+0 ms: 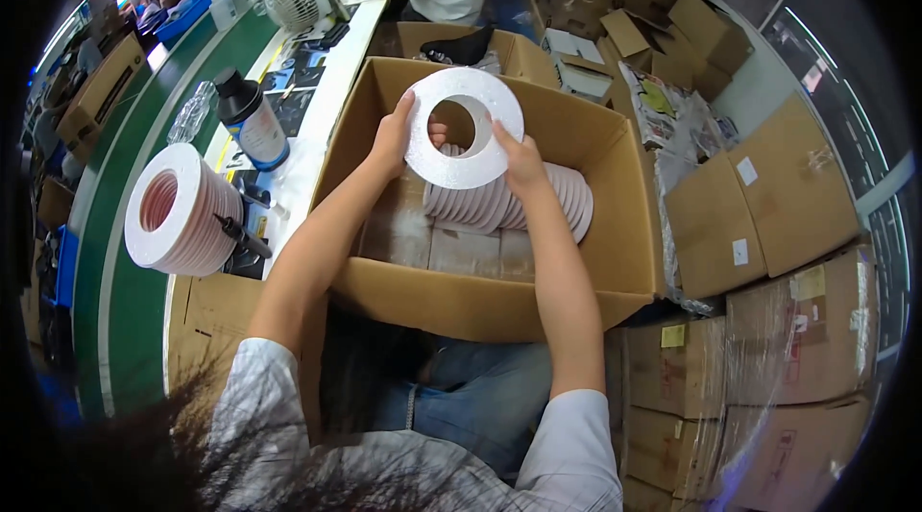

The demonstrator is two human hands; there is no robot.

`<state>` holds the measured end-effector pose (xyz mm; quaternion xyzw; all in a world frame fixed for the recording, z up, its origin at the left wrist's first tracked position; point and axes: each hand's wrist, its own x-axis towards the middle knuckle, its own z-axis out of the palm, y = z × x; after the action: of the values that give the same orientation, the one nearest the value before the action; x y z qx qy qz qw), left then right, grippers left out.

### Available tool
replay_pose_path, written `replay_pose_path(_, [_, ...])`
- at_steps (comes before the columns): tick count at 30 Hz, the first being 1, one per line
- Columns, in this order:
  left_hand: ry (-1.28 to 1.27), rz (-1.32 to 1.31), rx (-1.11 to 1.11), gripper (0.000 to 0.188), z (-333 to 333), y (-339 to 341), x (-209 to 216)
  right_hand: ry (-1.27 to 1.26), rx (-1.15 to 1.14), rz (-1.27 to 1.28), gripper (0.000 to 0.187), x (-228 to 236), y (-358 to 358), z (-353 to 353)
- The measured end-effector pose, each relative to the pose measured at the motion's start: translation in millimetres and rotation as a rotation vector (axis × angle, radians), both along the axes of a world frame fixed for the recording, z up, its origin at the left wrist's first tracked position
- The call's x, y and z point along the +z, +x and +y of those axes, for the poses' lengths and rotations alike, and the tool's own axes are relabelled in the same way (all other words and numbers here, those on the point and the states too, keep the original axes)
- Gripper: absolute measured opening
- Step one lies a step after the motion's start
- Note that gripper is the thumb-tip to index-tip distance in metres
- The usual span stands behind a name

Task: The person is organizing and packing rolls of white tape into a large cardboard box on a factory floor.

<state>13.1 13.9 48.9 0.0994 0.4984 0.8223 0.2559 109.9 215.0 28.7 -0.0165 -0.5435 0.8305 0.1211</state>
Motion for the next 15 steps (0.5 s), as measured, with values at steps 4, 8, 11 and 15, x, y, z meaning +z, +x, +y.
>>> replay_pose_path(4, [0.123,-0.080,-0.134,0.052,4,2,4,0.030,-0.160,0.042,0.058,-4,0,-3])
replay_pose_path(8, [0.087,-0.184,-0.264,0.042,9,6,0,-0.214,-0.063,-0.174,0.044,11,15,-7])
replay_pose_path(11, [-0.064,-0.054,-0.188,0.041,7,3,2,-0.202,-0.104,-0.155,0.029,5,6,0])
replay_pose_path(15, [-0.676,0.701,0.314,0.061,1,11,6,-0.075,-0.139,-0.128,0.023,6,1,-9])
